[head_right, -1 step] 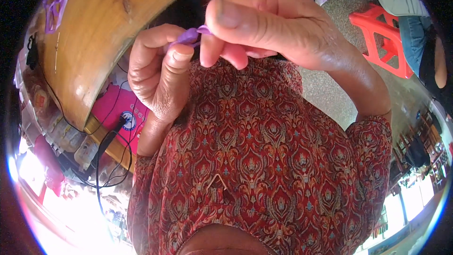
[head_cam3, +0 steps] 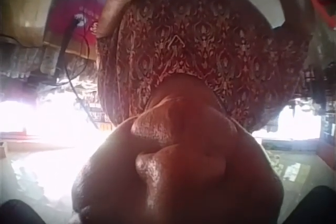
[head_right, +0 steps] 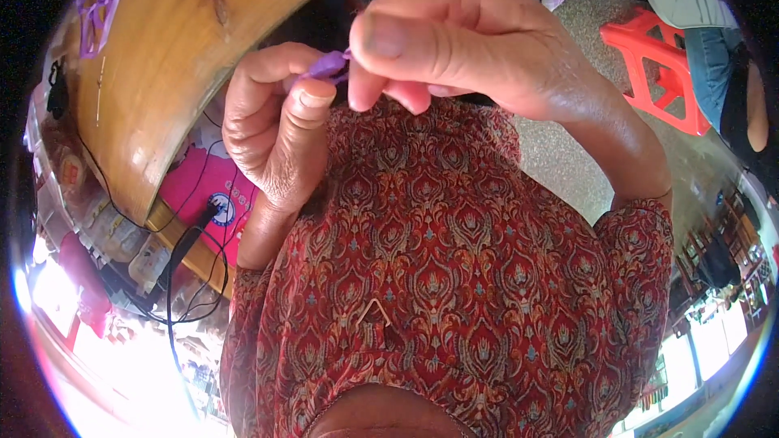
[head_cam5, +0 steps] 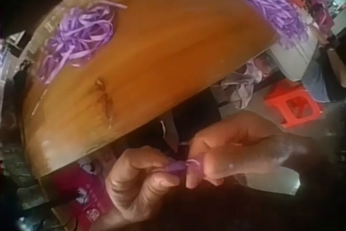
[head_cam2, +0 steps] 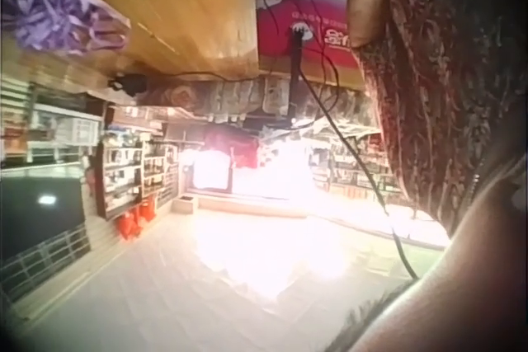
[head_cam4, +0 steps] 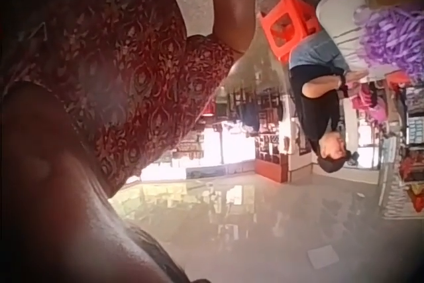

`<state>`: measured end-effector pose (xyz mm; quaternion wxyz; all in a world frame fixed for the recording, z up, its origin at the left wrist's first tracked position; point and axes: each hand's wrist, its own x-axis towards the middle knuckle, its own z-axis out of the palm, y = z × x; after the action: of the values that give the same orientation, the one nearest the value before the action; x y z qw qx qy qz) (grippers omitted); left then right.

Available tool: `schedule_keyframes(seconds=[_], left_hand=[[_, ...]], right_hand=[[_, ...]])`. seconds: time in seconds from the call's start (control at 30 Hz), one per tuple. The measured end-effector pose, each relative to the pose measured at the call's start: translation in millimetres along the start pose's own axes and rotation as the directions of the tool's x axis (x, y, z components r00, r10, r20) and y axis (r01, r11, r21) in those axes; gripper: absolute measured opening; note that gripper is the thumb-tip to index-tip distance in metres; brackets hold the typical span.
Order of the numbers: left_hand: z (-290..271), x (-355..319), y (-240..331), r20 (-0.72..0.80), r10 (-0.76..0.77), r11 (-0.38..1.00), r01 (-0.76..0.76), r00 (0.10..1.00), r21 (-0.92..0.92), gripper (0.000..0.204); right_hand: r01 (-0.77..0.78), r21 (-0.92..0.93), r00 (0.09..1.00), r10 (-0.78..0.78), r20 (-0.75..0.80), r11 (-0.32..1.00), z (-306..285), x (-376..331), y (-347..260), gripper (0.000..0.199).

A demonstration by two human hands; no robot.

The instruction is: The person gathers a bundle of purple ribbons on a wooden table and picks them up one at a time. They then tie a knot at the end of each ribbon by hand to create small decorative loops.

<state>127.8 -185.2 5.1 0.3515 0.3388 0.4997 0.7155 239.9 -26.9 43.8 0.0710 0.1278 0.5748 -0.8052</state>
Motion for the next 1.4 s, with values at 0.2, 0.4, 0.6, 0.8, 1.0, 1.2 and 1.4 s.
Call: schedule_keyframes(seconds=[0.2, 0.4, 0.6, 0.8, 1.0, 1.2, 1.4], left_hand=[[-4, 14, 1, 0.009, 0.016, 1.000, -0.016, 1.000, -0.007, 0.016], [-1, 44, 19, 0.125, 0.122, 0.920, -0.159, 0.985, 0.359, 0.012], [-7, 75, 42, 0.282, 0.241, 0.640, -0.371, 0.929, 0.673, 0.041], [-15, 116, 33, 0.307, 0.298, 0.705, -0.425, 0.904, 0.568, 0.026], [-26, 157, -1, 0.321, 0.292, 0.722, -0.428, 0.901, 0.544, 0.013], [-38, 159, -8, 0.307, 0.254, 0.734, -0.389, 0.917, 0.556, 0.012], [-39, 158, -6, 0.344, 0.241, 0.707, -0.407, 0.907, 0.578, 0.011]], right_hand=[[0.136, -0.073, 0.985, -0.143, -0.094, 0.988, -18, 5, -1, 0.038], [0.272, -0.133, 0.937, -0.293, -0.189, 0.953, -41, -16, -31, 0.036], [0.595, -0.168, 0.727, -0.615, -0.306, 0.786, -64, -44, -55, 0.031], [0.611, -0.421, 0.567, -0.741, -0.360, 0.671, -69, -63, -104, 0.023], [0.484, -0.563, 0.451, -0.742, -0.495, 0.670, -146, -69, -148, 0.018], [0.270, -0.837, -0.030, -0.865, -0.501, 0.476, -226, -84, -218, 0.019], [-0.756, -0.639, 0.115, -0.990, 0.086, -0.143, -300, -81, -206, 0.021]])
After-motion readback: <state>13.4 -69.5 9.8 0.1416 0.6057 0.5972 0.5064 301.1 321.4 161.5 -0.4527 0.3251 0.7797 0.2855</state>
